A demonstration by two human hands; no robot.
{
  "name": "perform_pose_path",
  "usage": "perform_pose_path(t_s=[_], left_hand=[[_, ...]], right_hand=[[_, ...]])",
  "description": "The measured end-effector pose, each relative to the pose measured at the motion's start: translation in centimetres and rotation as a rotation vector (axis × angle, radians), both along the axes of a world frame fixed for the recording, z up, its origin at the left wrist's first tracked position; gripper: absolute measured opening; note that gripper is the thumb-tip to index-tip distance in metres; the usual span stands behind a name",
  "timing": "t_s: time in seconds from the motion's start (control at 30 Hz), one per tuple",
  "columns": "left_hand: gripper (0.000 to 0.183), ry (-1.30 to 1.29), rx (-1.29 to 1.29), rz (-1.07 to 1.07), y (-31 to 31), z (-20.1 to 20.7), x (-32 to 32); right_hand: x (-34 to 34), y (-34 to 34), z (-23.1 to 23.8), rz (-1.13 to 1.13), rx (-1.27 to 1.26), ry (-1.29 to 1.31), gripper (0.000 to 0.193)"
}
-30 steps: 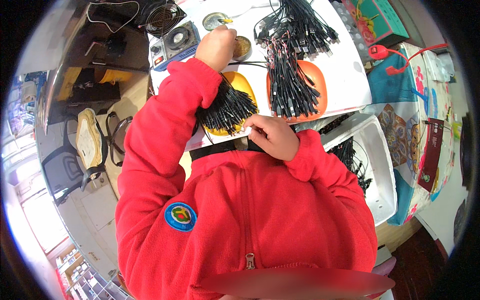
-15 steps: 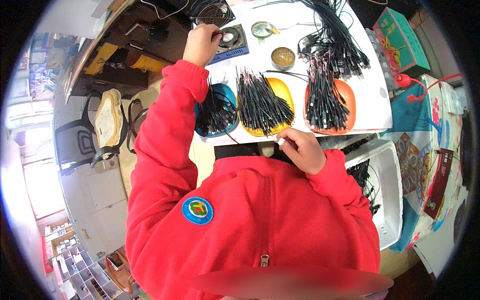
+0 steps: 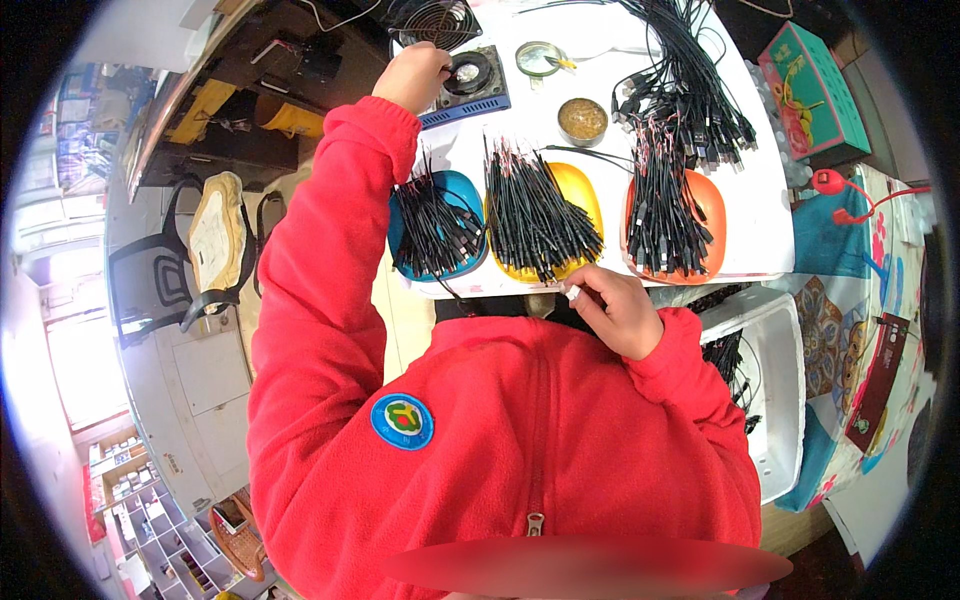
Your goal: The person repeatedly picks up black wires and small white connectors, joins them by hand, and places the assembled units into a white tray. The process is repeated continuously with items organized in colored bowls on the table.
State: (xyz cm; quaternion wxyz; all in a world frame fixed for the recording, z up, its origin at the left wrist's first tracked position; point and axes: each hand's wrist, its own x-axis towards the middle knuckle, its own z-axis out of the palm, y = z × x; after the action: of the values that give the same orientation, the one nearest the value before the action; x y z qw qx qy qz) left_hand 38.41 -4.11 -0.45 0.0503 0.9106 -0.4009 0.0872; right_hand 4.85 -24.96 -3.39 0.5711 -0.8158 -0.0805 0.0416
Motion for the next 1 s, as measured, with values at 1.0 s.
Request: perform_pose_path(t_s=[1.0], left_hand=[[0.018, 0.573, -0.597, 0.033, 0.5, 6.7, -10.8]], right_hand=[[-2.4, 1.1, 1.7, -0.03, 0.013, -0.061, 0.012]])
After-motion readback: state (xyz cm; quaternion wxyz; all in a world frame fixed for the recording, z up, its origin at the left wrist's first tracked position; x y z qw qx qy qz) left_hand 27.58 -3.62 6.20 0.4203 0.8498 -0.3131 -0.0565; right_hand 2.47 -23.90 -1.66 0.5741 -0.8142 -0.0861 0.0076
